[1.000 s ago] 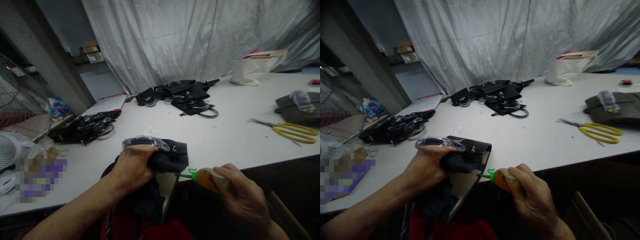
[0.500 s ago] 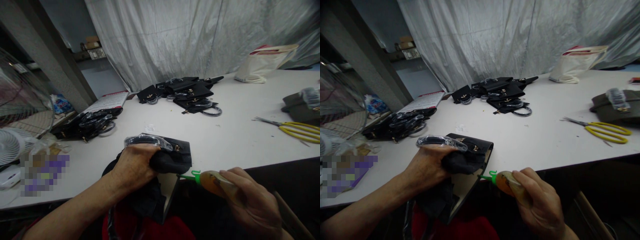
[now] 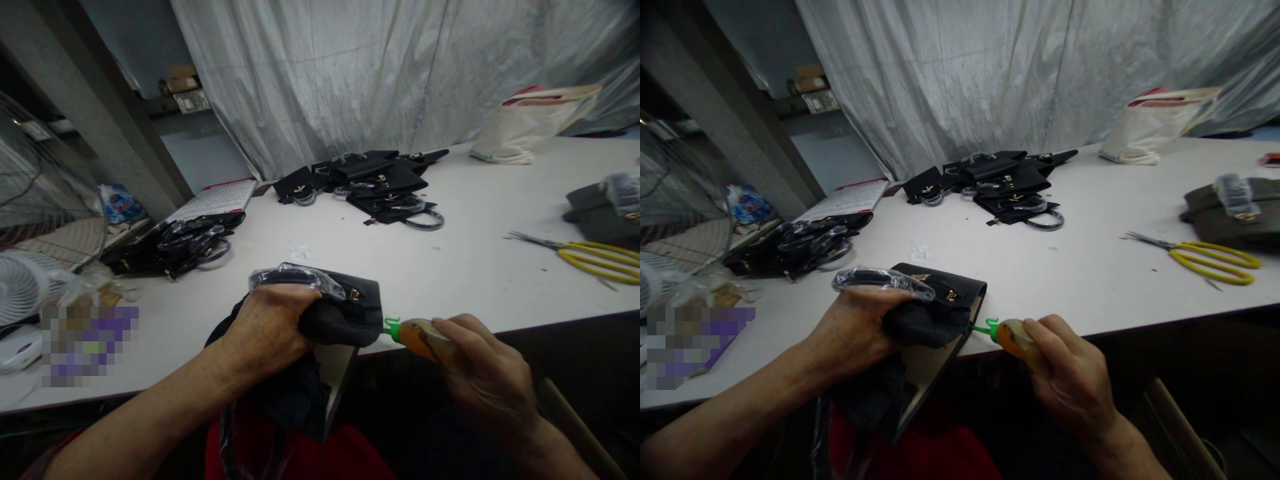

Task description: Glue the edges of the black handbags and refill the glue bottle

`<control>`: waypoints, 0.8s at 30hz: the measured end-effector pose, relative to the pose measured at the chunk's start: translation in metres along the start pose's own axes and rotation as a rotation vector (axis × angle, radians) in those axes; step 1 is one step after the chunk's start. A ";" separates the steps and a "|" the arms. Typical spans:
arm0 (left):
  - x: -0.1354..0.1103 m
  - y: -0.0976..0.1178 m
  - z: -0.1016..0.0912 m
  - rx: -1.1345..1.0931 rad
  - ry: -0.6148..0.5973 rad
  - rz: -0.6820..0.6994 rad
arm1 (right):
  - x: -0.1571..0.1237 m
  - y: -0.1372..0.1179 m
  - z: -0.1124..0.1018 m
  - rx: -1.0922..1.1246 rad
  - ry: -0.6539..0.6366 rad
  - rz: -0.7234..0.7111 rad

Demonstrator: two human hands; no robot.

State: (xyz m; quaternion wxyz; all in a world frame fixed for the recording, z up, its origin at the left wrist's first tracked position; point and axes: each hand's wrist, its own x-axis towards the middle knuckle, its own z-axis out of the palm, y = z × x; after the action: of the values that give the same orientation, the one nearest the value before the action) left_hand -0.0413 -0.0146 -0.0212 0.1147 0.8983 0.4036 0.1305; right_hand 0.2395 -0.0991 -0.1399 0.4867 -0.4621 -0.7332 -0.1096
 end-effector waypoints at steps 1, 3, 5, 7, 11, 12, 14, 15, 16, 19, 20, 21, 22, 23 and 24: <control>0.000 0.000 0.000 0.001 0.001 0.001 | 0.000 0.002 0.000 0.014 -0.005 0.007; 0.000 -0.001 0.000 0.000 -0.002 -0.001 | 0.000 0.005 0.001 0.048 -0.028 0.023; -0.001 -0.003 0.001 -0.006 -0.007 0.000 | -0.001 0.008 0.002 0.066 -0.038 0.027; -0.001 -0.004 0.001 -0.003 -0.014 0.001 | 0.001 0.010 0.002 0.062 -0.038 0.026; -0.001 -0.003 0.000 0.002 -0.038 -0.002 | 0.011 0.009 0.000 0.133 -0.083 0.032; -0.001 -0.003 0.000 0.000 -0.041 0.000 | 0.013 0.008 -0.001 0.165 -0.092 0.038; -0.001 -0.003 0.000 -0.001 -0.044 0.002 | 0.017 0.008 -0.002 0.187 -0.080 0.053; -0.002 -0.003 0.000 0.000 -0.046 0.000 | 0.018 0.008 -0.002 0.176 -0.064 0.059; -0.002 -0.004 0.000 0.000 -0.050 -0.004 | 0.018 0.009 -0.001 0.163 -0.053 0.068; -0.003 -0.007 0.002 -0.004 -0.060 -0.006 | 0.015 0.011 0.000 0.195 -0.090 0.109; -0.003 -0.008 0.002 -0.001 -0.062 -0.009 | 0.014 0.011 0.000 0.229 -0.111 0.128; -0.003 -0.008 0.002 0.005 -0.063 -0.013 | 0.014 0.012 0.001 0.254 -0.127 0.143; -0.003 -0.008 0.002 0.012 -0.065 -0.018 | 0.013 0.013 0.001 0.259 -0.131 0.148; -0.002 -0.008 0.002 0.018 -0.065 -0.022 | 0.013 0.014 0.001 0.244 -0.122 0.142; -0.002 -0.008 0.001 0.022 -0.067 -0.024 | 0.014 0.016 0.001 0.218 -0.107 0.132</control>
State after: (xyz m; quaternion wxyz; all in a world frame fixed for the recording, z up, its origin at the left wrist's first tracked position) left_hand -0.0477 -0.0113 -0.0253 0.1200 0.8985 0.4116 0.0946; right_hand 0.2496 -0.0819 -0.1341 0.5003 -0.4590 -0.7336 0.0279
